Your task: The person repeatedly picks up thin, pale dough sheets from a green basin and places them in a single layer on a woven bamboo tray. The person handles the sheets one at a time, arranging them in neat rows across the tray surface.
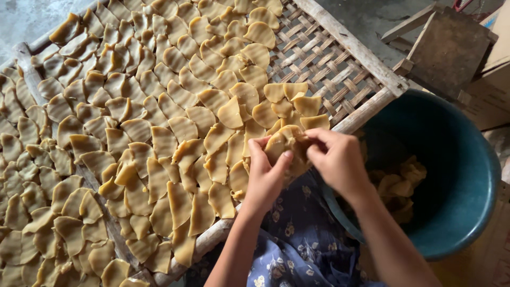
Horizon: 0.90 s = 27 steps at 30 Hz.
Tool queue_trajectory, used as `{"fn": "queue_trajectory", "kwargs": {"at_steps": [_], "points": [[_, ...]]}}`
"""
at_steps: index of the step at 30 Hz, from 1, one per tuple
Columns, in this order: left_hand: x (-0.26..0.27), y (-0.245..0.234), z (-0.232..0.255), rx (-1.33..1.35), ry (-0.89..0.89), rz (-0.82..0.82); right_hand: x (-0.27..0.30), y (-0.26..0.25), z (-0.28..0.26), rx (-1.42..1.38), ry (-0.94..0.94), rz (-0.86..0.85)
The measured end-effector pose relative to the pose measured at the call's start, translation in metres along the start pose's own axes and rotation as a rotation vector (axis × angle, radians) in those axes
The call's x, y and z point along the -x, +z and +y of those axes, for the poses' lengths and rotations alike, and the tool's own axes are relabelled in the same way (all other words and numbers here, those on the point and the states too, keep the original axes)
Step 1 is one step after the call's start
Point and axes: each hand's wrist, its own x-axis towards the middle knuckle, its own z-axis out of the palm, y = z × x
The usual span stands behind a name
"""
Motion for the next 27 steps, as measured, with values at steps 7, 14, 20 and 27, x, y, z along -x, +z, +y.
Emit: {"fn": "queue_trajectory", "kwargs": {"at_steps": [7, 14, 20, 27], "points": [[-0.004, 0.006, -0.003, 0.017, -0.054, 0.006, -0.015, -0.001, 0.045, -0.741, 0.392, -0.194], [-0.007, 0.009, -0.005, 0.043, -0.014, -0.023, -0.009, 0.001, 0.038, -0.709, 0.288, -0.295], [-0.011, 0.004, -0.004, 0.07, -0.166, -0.059, -0.011, -0.006, 0.032, -0.315, 0.249, -0.174], [-0.021, -0.009, -0.016, 0.498, -0.372, -0.069, -0.051, -0.02, 0.068, -0.514, 0.364, -0.267]]}}
